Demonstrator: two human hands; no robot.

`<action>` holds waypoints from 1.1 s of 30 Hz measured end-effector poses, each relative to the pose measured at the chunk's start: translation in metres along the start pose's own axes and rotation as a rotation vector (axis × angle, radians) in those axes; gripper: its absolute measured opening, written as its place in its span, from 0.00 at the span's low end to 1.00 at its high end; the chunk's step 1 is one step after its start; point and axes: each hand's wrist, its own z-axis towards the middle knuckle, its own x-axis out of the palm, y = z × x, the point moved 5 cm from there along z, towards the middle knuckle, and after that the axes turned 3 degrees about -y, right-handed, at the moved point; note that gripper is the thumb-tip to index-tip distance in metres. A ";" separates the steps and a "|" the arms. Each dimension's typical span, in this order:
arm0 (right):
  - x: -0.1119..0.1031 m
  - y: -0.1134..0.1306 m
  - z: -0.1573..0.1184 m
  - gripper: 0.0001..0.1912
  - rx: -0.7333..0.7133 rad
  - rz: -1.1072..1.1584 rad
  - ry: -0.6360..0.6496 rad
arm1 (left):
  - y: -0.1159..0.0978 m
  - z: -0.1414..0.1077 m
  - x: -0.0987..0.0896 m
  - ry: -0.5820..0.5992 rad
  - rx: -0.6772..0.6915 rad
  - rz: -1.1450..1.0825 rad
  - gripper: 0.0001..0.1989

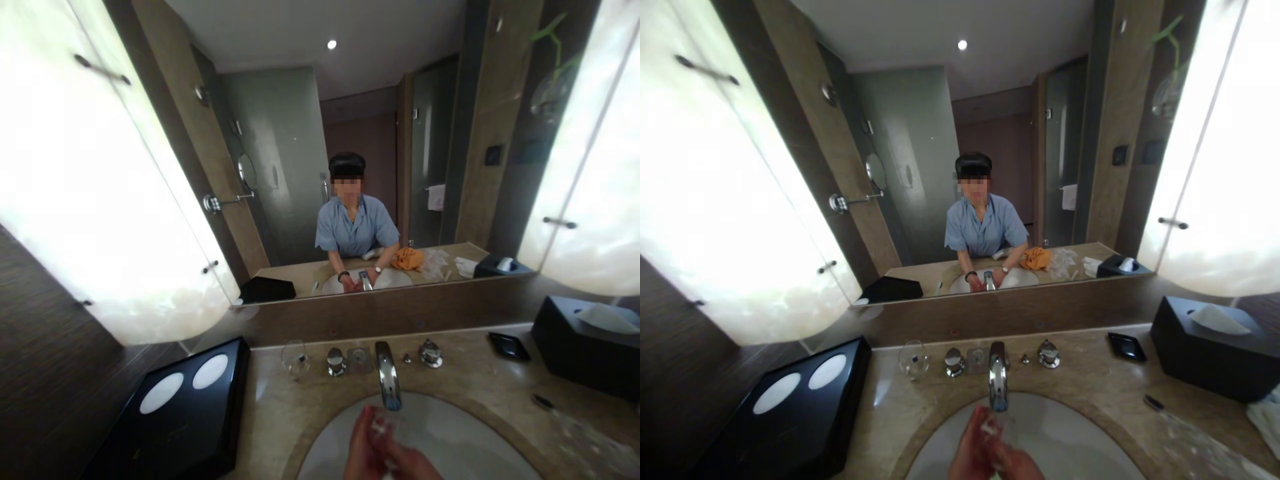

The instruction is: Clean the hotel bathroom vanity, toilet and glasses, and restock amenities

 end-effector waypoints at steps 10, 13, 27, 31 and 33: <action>0.015 0.006 -0.020 0.15 -0.227 -0.531 0.057 | -0.099 -0.077 -0.034 -0.260 0.726 0.631 0.29; 0.042 0.031 0.027 0.17 -0.441 -0.584 -0.058 | -0.159 -0.099 -0.059 -0.433 1.049 0.917 0.30; 0.100 0.109 0.113 0.14 -0.627 -0.491 -0.110 | -0.249 -0.065 -0.085 -0.596 1.173 1.246 0.27; 0.117 0.086 0.117 0.34 -0.547 -0.640 -0.051 | -0.263 -0.069 -0.066 -0.736 1.161 1.630 0.37; 0.137 0.084 0.132 0.39 -0.503 -0.709 -0.066 | -0.264 -0.067 -0.054 -0.680 1.122 1.775 0.37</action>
